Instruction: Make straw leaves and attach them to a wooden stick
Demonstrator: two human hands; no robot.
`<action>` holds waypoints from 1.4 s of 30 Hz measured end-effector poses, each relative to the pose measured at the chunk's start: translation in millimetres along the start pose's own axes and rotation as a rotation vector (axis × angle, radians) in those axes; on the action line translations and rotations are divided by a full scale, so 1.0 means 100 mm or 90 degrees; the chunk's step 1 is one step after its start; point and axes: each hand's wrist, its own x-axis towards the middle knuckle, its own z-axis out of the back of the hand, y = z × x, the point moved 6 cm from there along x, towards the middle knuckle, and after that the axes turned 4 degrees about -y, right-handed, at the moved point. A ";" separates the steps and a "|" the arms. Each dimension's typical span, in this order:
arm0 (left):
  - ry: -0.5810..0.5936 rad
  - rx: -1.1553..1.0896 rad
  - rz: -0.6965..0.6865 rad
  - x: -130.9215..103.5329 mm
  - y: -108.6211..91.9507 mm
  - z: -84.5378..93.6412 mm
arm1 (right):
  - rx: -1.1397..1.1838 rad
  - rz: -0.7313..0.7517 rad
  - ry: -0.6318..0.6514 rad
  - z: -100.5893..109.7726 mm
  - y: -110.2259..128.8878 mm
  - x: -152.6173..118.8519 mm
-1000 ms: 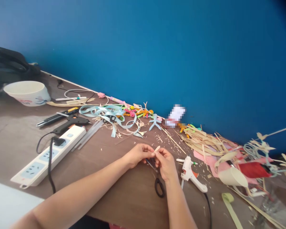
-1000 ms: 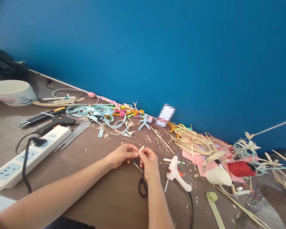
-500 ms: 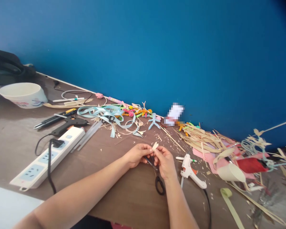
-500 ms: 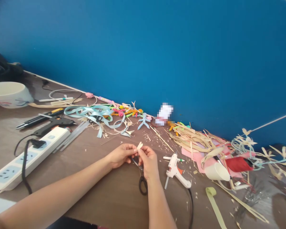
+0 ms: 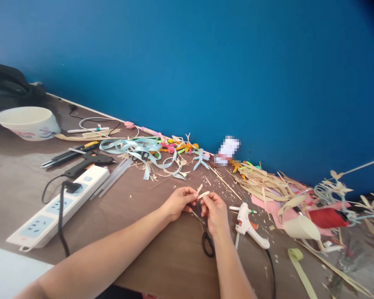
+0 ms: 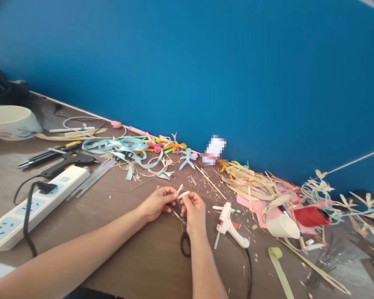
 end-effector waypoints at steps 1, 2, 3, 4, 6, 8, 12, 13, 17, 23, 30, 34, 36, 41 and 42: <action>-0.001 -0.007 -0.002 0.00 0.01 0.00 | 0.002 0.001 -0.005 0.00 -0.01 0.01; -0.004 -0.014 -0.006 0.01 0.01 -0.01 | 0.004 0.001 -0.010 0.00 -0.02 0.01; -0.008 -0.018 -0.013 0.01 0.01 -0.01 | 0.004 0.002 -0.015 0.00 -0.03 0.02; -0.015 -0.021 -0.022 0.01 0.01 -0.01 | 0.002 0.003 -0.019 0.00 -0.05 0.02; -0.035 -0.019 -0.048 0.01 -0.02 0.01 | -0.024 0.002 -0.013 0.00 -0.06 0.02; -0.060 -0.018 -0.084 0.02 -0.07 0.05 | -0.088 0.000 -0.011 0.04 -0.04 0.03; -0.105 -0.037 -0.134 0.05 -0.18 0.15 | -0.374 0.110 -0.081 0.24 0.33 0.09; -0.110 -0.042 -0.136 0.05 -0.19 0.16 | -0.486 0.155 -0.091 0.27 0.46 0.13; -0.106 -0.050 -0.135 0.07 -0.20 0.18 | -0.972 0.219 -0.149 0.37 0.82 0.45; -0.092 -0.065 -0.139 0.07 -0.19 0.17 | -1.172 0.118 -0.112 0.48 0.66 0.97; -0.092 -0.085 -0.134 0.08 -0.20 0.18 | -1.156 0.181 -0.144 0.46 0.76 0.91; -0.082 -0.088 -0.150 0.08 -0.21 0.17 | -0.942 0.186 -0.188 0.37 0.80 0.63; -0.075 -0.075 -0.162 0.07 -0.21 0.16 | -0.650 0.121 -0.104 0.24 0.61 0.44; -0.049 0.016 -0.207 0.03 -0.21 0.09 | -0.248 -0.053 0.076 -0.15 0.15 -0.05; -0.043 0.037 -0.218 0.02 -0.21 0.08 | -0.218 -0.052 0.085 -0.19 0.13 -0.11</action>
